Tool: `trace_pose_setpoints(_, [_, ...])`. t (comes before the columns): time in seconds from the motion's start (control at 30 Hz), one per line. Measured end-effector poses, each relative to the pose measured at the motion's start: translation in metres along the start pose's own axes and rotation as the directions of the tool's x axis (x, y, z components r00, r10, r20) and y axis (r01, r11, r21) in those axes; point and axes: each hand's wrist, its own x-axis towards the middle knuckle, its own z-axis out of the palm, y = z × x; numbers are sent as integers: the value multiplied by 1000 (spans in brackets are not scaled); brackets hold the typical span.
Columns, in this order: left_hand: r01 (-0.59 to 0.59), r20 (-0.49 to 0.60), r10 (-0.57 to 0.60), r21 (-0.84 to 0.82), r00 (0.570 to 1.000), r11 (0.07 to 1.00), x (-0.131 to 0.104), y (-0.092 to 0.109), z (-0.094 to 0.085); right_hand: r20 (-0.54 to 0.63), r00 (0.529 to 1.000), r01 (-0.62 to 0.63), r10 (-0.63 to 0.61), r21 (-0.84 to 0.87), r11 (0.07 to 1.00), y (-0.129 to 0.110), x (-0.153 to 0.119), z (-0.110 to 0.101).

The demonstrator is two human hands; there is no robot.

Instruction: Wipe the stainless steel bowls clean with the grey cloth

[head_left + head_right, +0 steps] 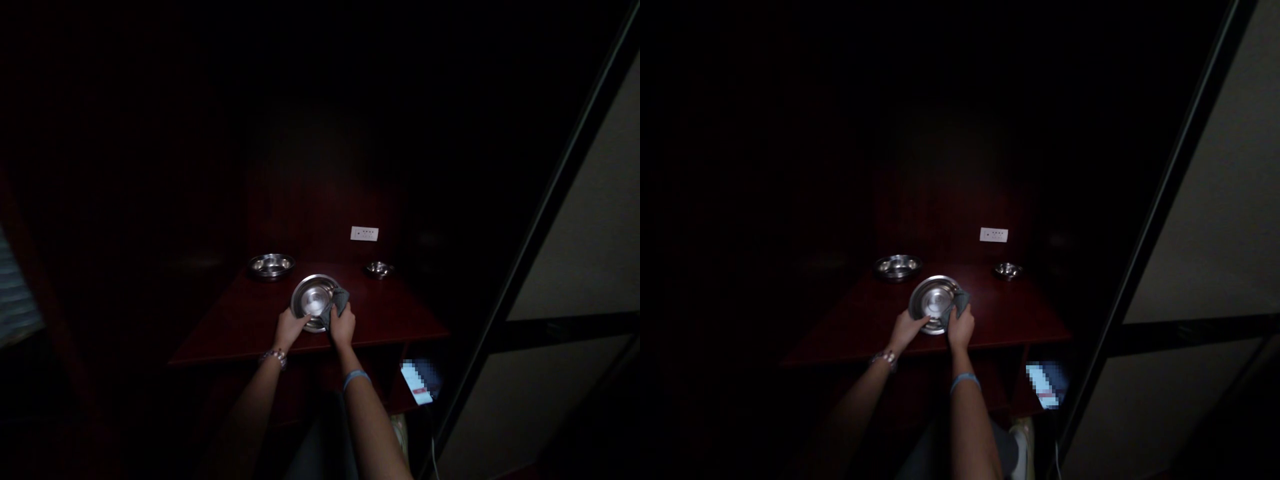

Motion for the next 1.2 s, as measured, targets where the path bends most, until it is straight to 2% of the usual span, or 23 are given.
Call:
trace_pose_setpoints(0.17, [-16,8,16,-22,1000,1000,-4,6,0,20,1000,-13,13,2,1000,-1,0,-4])
trace_pose_setpoints(0.5, [-28,13,28,-6,1000,1000,-2,1,0,14,1000,-18,19,-9,1000,1,0,-1])
trace_pose_setpoints(1.2, [-7,0,7,8,1000,1000,-7,6,-1,15,1000,-6,6,-15,1000,3,1,0])
